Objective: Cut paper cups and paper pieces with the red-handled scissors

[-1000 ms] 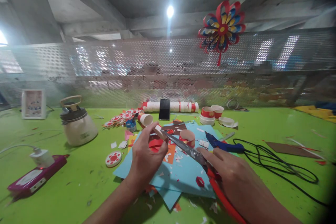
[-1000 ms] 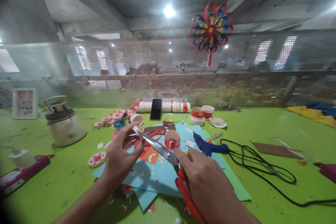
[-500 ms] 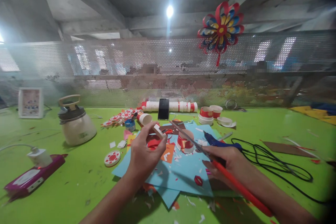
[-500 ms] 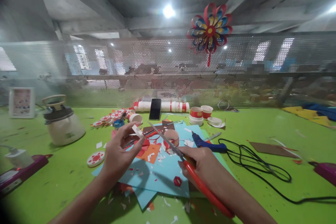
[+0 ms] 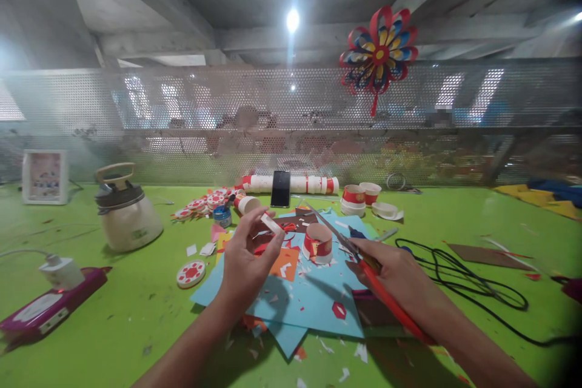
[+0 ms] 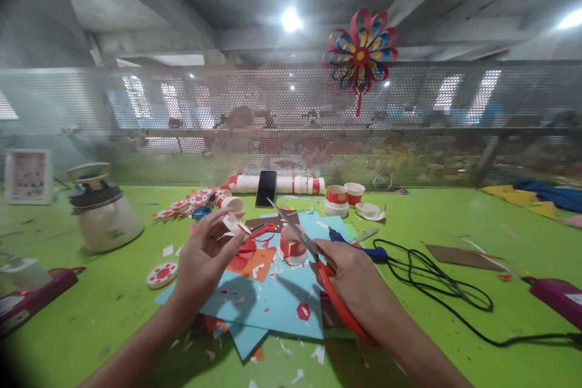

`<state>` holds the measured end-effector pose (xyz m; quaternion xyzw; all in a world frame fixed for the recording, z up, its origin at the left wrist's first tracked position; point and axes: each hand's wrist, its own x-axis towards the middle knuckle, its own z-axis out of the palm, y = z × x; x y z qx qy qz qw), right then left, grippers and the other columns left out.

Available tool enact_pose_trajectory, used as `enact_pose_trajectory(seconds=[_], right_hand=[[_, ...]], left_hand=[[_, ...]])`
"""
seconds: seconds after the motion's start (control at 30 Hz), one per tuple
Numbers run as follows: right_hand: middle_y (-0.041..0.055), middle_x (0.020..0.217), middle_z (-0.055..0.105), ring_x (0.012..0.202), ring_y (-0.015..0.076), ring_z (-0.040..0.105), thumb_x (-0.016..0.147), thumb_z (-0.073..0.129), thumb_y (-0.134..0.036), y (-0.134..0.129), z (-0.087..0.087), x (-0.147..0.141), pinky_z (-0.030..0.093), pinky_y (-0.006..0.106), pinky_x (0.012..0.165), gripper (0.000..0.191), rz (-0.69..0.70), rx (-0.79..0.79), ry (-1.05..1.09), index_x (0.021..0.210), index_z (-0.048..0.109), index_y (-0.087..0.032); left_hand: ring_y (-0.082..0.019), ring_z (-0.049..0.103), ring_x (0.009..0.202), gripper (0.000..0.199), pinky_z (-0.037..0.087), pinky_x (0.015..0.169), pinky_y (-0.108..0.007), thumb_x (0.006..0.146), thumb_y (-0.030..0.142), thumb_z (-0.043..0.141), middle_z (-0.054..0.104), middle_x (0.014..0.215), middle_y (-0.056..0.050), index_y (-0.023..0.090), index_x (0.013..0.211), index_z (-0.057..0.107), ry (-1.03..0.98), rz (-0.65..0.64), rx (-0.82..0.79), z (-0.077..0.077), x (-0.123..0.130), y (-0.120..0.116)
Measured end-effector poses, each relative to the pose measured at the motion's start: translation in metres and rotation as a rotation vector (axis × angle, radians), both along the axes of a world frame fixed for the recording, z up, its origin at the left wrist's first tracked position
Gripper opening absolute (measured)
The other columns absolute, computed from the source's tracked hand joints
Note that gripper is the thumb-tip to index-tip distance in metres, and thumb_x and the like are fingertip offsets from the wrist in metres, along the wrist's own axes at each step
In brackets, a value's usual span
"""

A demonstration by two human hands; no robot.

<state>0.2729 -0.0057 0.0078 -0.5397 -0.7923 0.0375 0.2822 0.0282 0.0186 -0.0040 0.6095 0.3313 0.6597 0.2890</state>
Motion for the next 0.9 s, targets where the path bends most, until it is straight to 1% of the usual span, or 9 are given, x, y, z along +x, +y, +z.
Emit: enact_pose_trajectory(seconds=[0.1,0.2,0.3,0.37,0.43,0.53,0.67,0.8,0.9], right_hand=[[0.0098,0.106,0.074,0.093,0.0244,0.068,0.084,0.053,-0.023,0.011,-0.005,0.007,0.052,0.034,0.08,0.033,-0.065,0.026,-0.028,0.112,0.068,-0.017],[0.0139,0.104,0.072,0.099,0.0292,0.064,0.083,0.054,-0.022,0.023,-0.008,0.017,0.049,0.039,0.083,0.037,-0.153,0.039,-0.081,0.117,0.066,-0.013],[0.0168,0.101,0.071,0.099,0.0306,0.063,0.085,0.053,-0.021,0.032,-0.009,0.027,0.048,0.039,0.082,0.036,-0.23,0.011,-0.142,0.117,0.066,-0.012],[0.0186,0.102,0.07,0.097,0.0309,0.063,0.086,0.051,-0.021,0.035,-0.009,0.033,0.047,0.038,0.08,0.038,-0.268,-0.013,-0.175,0.121,0.063,-0.01],[0.0194,0.104,0.069,0.095,0.0311,0.064,0.088,0.05,-0.022,0.035,-0.009,0.039,0.047,0.038,0.078,0.039,-0.296,-0.035,-0.201,0.123,0.062,-0.011],[0.0191,0.104,0.068,0.094,0.0309,0.064,0.088,0.052,-0.025,0.031,-0.013,0.047,0.046,0.037,0.076,0.038,-0.331,-0.064,-0.226,0.122,0.061,-0.012],[0.0153,0.099,0.068,0.089,0.0273,0.065,0.087,0.056,-0.025,0.026,-0.025,0.056,0.047,0.038,0.073,0.039,-0.381,-0.117,-0.221,0.123,0.059,-0.013],[0.0064,0.1,0.068,0.091,0.0219,0.064,0.085,0.064,-0.033,0.026,-0.037,0.058,0.048,0.041,0.08,0.033,-0.38,-0.155,-0.107,0.113,0.062,-0.016],[0.0074,0.099,0.068,0.09,0.0232,0.064,0.082,0.066,-0.035,0.024,-0.034,0.054,0.048,0.042,0.081,0.032,-0.38,-0.126,0.063,0.107,0.064,-0.014]], left_hand=[[-0.018,0.067,0.09,0.038,0.056,0.08,-0.034,0.076,0.027,0.069,0.066,0.109,-0.009,0.019,0.108,0.051,-0.061,-0.042,-0.064,0.001,-0.001,0.002],[-0.02,0.067,0.087,0.04,0.056,0.076,-0.036,0.074,0.028,0.071,0.067,0.101,-0.009,0.019,0.106,0.048,-0.166,-0.145,-0.188,0.002,-0.002,0.005],[-0.021,0.068,0.084,0.042,0.056,0.075,-0.037,0.073,0.026,0.072,0.066,0.094,-0.008,0.018,0.106,0.047,-0.295,-0.278,-0.329,0.003,-0.003,0.006],[-0.021,0.068,0.085,0.043,0.056,0.077,-0.037,0.072,0.023,0.073,0.066,0.096,-0.009,0.019,0.105,0.046,-0.345,-0.329,-0.367,0.003,-0.004,0.006],[-0.02,0.068,0.088,0.045,0.055,0.079,-0.036,0.069,0.021,0.075,0.065,0.101,-0.009,0.02,0.103,0.046,-0.352,-0.332,-0.335,0.004,-0.003,0.006],[-0.019,0.065,0.098,0.045,0.052,0.087,-0.034,0.066,0.018,0.077,0.062,0.115,-0.01,0.021,0.098,0.045,-0.314,-0.316,-0.214,0.005,-0.001,0.004],[-0.019,0.062,0.105,0.043,0.05,0.09,-0.033,0.067,0.015,0.077,0.058,0.126,-0.011,0.021,0.094,0.045,-0.273,-0.347,-0.106,0.009,0.001,-0.003],[-0.02,0.062,0.106,0.039,0.052,0.085,-0.031,0.071,0.016,0.075,0.058,0.128,-0.012,0.021,0.095,0.045,-0.207,-0.379,-0.091,0.01,0.0,-0.008],[-0.021,0.062,0.106,0.039,0.052,0.087,-0.033,0.072,0.016,0.074,0.058,0.129,-0.013,0.021,0.098,0.046,-0.162,-0.365,-0.067,0.007,0.0,-0.006]])
